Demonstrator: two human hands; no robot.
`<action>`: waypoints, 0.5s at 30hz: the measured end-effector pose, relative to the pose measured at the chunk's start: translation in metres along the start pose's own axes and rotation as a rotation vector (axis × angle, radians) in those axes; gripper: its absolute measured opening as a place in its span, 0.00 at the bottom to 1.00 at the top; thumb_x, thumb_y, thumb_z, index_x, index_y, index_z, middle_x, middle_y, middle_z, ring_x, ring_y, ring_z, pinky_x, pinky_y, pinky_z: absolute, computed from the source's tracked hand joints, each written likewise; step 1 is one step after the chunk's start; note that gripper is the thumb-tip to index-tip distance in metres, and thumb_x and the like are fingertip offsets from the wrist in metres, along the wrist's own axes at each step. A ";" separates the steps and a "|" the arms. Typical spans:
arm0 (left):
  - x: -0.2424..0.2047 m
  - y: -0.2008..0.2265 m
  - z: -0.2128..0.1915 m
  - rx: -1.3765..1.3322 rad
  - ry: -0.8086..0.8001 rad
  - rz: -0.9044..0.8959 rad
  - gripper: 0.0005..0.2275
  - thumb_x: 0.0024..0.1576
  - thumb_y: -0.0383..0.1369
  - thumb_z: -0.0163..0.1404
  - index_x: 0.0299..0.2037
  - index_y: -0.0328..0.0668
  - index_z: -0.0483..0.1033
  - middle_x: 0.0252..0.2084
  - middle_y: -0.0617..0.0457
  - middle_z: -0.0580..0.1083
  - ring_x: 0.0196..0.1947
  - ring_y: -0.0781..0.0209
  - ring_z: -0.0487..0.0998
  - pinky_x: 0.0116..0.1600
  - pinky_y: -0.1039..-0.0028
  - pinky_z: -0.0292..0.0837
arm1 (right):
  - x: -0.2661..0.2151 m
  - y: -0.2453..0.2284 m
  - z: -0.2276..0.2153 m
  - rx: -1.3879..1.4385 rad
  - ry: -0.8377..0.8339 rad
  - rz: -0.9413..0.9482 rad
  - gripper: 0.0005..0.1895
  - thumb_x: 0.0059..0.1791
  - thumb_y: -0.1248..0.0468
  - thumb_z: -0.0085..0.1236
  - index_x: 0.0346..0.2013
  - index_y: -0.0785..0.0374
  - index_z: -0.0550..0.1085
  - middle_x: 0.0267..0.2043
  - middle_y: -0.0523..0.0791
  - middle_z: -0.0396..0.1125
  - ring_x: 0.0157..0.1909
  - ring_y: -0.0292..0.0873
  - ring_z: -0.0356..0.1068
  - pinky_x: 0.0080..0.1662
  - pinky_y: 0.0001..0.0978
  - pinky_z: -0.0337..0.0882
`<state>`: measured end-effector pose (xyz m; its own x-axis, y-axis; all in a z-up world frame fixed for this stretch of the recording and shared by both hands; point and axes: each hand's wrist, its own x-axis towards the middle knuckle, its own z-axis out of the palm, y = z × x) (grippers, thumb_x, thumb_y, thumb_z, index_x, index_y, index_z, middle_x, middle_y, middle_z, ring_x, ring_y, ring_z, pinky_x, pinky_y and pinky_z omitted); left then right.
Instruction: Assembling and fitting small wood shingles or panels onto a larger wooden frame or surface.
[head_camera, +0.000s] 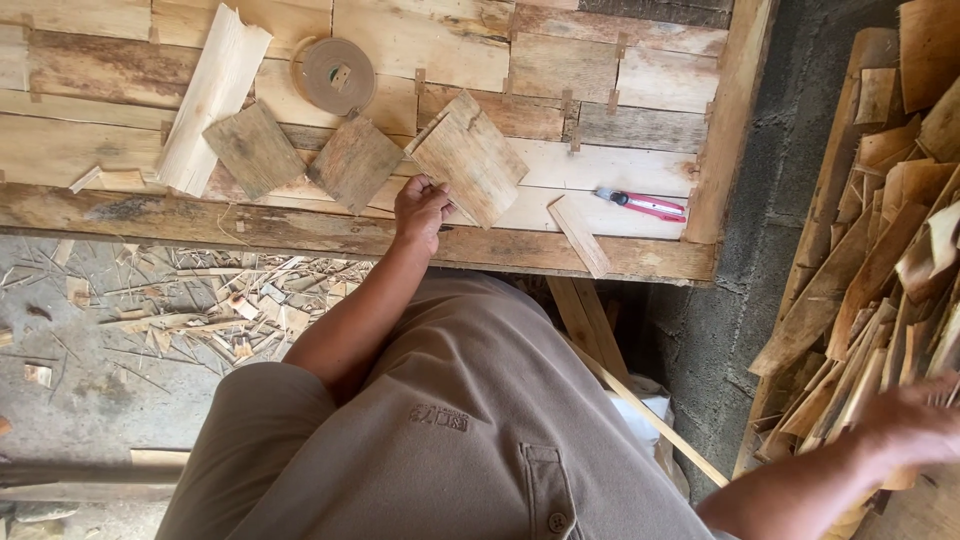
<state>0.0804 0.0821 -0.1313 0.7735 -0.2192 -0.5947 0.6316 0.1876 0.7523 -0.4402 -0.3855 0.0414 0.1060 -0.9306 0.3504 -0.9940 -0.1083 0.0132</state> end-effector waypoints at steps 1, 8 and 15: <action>-0.007 0.007 0.006 0.047 0.031 -0.041 0.04 0.61 0.24 0.54 0.43 0.40 0.74 0.35 0.55 0.76 0.33 0.67 0.78 0.40 0.73 0.81 | 0.000 -0.027 0.007 0.208 0.355 -0.444 0.19 0.66 0.59 0.38 0.64 0.72 0.67 0.57 0.59 0.68 0.57 0.52 0.72 0.58 0.42 0.78; -0.019 0.000 0.027 -0.008 -0.067 -0.067 0.04 0.60 0.23 0.55 0.40 0.42 0.73 0.35 0.55 0.76 0.33 0.66 0.78 0.40 0.73 0.81 | -0.135 -0.283 -0.016 0.818 0.031 -0.924 0.05 0.57 0.73 0.62 0.46 0.61 0.78 0.49 0.46 0.73 0.52 0.44 0.72 0.54 0.35 0.76; -0.026 -0.011 0.032 -0.097 -0.183 0.032 0.06 0.61 0.23 0.55 0.41 0.44 0.72 0.35 0.57 0.74 0.34 0.68 0.75 0.40 0.72 0.79 | -0.234 -0.418 -0.092 0.477 -0.581 -1.073 0.52 0.40 0.49 0.75 0.68 0.69 0.58 0.73 0.60 0.55 0.72 0.63 0.53 0.67 0.58 0.55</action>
<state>0.0511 0.0552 -0.1152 0.7761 -0.3800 -0.5033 0.6161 0.2865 0.7337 -0.0514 -0.0903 0.0403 0.9490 -0.3048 -0.0806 -0.3136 -0.8861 -0.3413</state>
